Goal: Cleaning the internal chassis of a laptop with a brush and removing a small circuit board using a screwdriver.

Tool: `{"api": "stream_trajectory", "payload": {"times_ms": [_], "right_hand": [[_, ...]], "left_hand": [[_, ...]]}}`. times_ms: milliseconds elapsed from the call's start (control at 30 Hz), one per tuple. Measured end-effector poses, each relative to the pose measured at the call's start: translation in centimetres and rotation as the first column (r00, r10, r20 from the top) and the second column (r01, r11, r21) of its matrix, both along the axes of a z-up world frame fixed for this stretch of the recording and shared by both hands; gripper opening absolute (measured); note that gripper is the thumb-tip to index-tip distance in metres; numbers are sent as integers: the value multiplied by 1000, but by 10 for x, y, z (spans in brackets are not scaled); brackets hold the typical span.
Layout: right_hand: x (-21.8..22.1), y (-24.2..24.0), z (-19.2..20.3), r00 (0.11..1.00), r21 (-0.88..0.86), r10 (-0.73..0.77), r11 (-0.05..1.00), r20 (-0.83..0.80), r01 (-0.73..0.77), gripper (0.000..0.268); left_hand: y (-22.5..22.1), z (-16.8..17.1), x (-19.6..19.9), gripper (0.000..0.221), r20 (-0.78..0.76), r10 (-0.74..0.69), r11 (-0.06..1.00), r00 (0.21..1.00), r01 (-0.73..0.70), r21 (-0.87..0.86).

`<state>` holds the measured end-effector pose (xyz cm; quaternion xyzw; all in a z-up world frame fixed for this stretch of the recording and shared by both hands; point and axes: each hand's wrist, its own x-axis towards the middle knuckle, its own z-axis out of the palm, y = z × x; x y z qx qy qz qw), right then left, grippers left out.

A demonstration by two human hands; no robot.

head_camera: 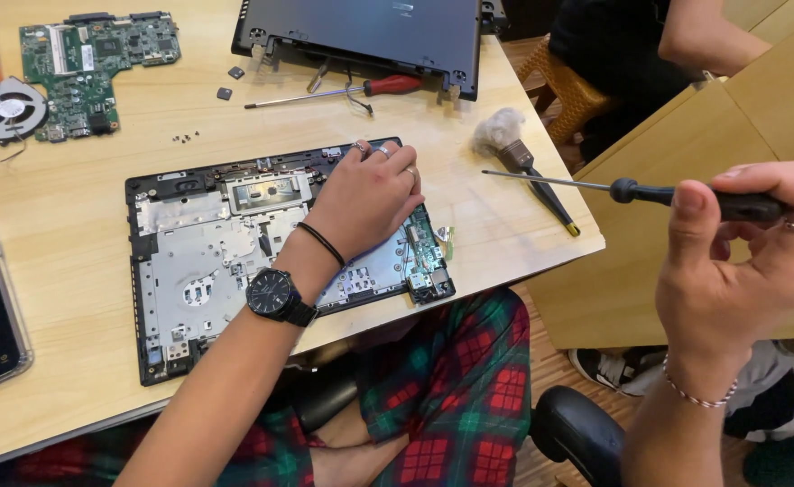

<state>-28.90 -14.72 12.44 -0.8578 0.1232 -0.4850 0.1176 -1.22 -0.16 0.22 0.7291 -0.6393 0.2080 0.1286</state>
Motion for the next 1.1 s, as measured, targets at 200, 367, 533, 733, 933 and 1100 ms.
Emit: {"api": "stream_trajectory", "payload": {"times_ms": [200, 367, 533, 733, 933, 1100], "right_hand": [[6, 4, 7, 999, -60, 22, 998, 48, -19, 28], [4, 4, 2, 999, -20, -26, 999, 47, 27, 32], [5, 3, 2, 996, 19, -8, 1000, 94, 6, 27], [6, 3, 3, 996, 29, -8, 1000, 88, 5, 25], [4, 1, 1, 995, 30, -25, 999, 94, 22, 25], [6, 2, 0, 994, 57, -28, 998, 101, 22, 24]], "left_hand": [[4, 9, -4, 26, -4, 17, 999, 1000, -17, 30], [6, 7, -4, 5, -93, -21, 1000, 995, 22, 7], [6, 10, -2, 12, -68, -90, 994, 994, 86, -65], [4, 6, -3, 11, -58, -56, 997, 997, 53, -53], [2, 4, -4, 18, 26, -2, 1000, 1000, 2, 20], [-1, 0, -2, 28, -1, 22, 1000, 1000, -22, 7]]}}
